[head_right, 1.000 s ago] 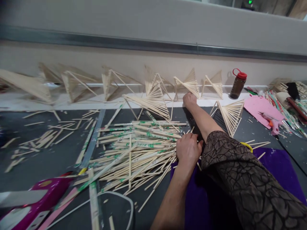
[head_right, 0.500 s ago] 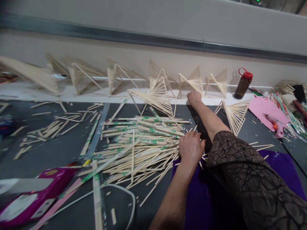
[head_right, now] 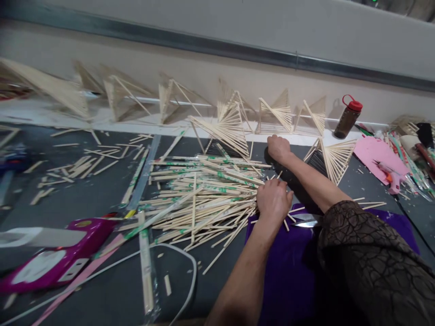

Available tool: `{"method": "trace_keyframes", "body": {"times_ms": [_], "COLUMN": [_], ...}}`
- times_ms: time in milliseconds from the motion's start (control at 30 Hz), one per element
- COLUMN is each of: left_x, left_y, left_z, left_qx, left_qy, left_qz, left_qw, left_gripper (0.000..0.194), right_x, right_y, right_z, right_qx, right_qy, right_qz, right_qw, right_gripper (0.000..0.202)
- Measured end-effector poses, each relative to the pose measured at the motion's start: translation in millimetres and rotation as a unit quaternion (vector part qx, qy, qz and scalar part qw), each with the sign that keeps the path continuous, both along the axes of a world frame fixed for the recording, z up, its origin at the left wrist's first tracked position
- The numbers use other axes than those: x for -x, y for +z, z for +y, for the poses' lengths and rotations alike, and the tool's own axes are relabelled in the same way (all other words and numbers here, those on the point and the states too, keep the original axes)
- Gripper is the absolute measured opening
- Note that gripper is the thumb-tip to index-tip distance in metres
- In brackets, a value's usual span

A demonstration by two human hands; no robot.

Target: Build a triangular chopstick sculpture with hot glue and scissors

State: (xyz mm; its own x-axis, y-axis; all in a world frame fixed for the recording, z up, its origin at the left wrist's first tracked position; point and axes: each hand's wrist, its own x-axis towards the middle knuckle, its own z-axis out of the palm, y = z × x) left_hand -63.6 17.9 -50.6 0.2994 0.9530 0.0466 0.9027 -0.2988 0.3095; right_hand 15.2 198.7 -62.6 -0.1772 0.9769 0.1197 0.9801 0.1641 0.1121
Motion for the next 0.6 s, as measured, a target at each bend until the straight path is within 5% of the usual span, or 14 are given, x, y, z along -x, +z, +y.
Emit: {"method": "trace_keyframes", "body": {"times_ms": [300,600], "left_x": [1.1,0.5], "left_y": [-4.3,-2.3], "left_z": [4.8,4.0], "left_qx": [0.008,0.007], "left_qy": [0.008,0.002], "left_qz": [0.015,0.01], "left_qw": [1.0,1.0], "left_gripper": [0.029,0.029], "right_x": [4.2,4.8], "right_y": [-8.6,3.2], "right_z": [26.7,-15.2], "right_qx": [0.015,0.054], "right_qy": [0.037,0.059], "right_qz": [-0.009,-0.03], "right_qw": [0.999,0.996], "right_gripper": [0.039,0.04]}}
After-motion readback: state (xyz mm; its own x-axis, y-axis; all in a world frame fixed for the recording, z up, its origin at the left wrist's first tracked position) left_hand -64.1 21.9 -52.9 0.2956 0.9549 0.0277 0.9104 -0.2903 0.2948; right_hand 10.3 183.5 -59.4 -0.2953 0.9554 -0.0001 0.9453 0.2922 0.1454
